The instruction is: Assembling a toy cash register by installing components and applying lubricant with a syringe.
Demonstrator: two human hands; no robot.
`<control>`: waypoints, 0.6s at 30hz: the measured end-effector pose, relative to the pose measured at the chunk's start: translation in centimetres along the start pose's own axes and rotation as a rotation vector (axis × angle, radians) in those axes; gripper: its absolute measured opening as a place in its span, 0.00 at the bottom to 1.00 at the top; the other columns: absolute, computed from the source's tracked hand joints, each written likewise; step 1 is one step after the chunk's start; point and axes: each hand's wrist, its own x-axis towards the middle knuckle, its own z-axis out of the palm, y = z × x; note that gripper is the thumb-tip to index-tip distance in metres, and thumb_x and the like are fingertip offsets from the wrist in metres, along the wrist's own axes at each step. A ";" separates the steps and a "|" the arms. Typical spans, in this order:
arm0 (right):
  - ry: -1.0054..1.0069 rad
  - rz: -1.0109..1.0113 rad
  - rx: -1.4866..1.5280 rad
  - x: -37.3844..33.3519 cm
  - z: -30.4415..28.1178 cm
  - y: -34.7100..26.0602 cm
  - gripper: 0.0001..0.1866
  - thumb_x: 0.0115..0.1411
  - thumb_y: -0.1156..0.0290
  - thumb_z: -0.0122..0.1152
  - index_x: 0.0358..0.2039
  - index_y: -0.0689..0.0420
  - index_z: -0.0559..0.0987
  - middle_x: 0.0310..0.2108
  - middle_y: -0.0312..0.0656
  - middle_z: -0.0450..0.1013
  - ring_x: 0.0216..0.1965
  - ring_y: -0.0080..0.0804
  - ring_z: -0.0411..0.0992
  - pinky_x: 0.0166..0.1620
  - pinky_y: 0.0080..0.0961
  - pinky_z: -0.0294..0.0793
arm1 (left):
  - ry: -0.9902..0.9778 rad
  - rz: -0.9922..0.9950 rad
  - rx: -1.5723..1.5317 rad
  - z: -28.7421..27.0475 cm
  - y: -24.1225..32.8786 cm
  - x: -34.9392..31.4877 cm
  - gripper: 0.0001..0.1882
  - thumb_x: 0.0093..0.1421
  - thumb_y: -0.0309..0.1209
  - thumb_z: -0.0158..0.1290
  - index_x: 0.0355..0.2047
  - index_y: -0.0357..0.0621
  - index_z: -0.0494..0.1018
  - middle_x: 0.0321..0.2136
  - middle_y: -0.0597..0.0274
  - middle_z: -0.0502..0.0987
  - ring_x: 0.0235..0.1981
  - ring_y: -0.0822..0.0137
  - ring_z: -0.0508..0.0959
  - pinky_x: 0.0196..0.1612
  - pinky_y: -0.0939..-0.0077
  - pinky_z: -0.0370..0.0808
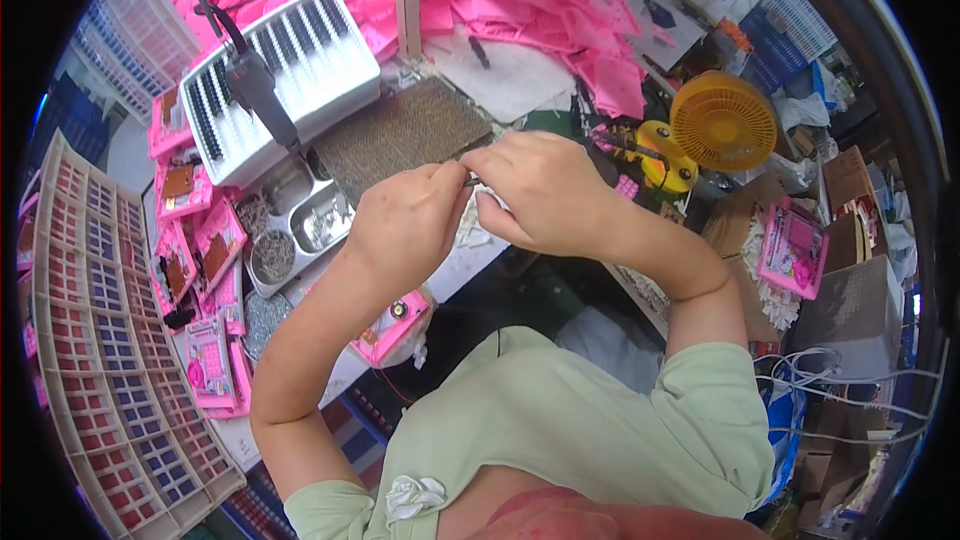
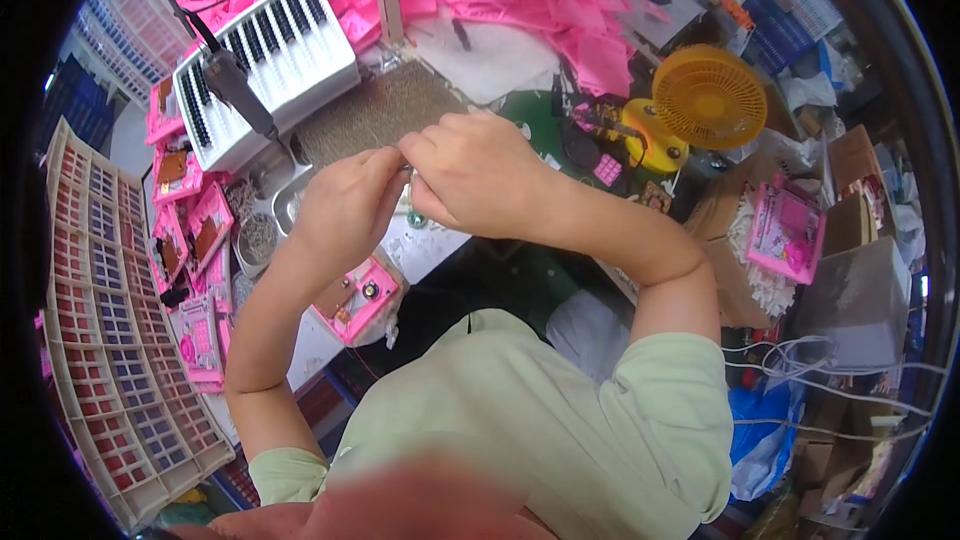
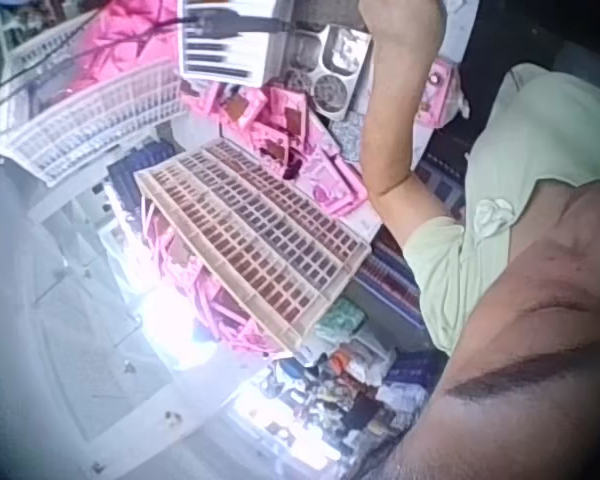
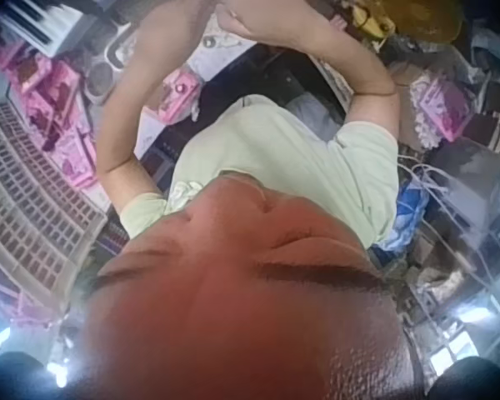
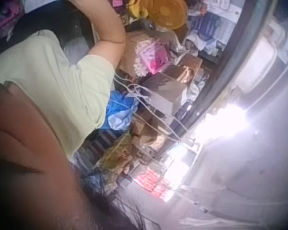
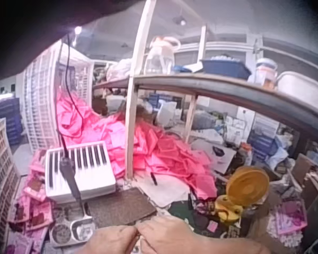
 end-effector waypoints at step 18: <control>-0.640 0.866 1.454 -8.0 12.9 3.4 0.14 0.71 0.63 0.48 0.42 0.63 0.75 0.27 0.47 0.79 0.28 0.30 0.78 0.35 0.24 0.78 | -0.135 -0.626 -0.336 1.5 -3.3 -8.2 0.15 0.61 0.33 0.61 0.41 0.36 0.72 0.26 0.61 0.74 0.27 0.68 0.75 0.32 0.71 0.73</control>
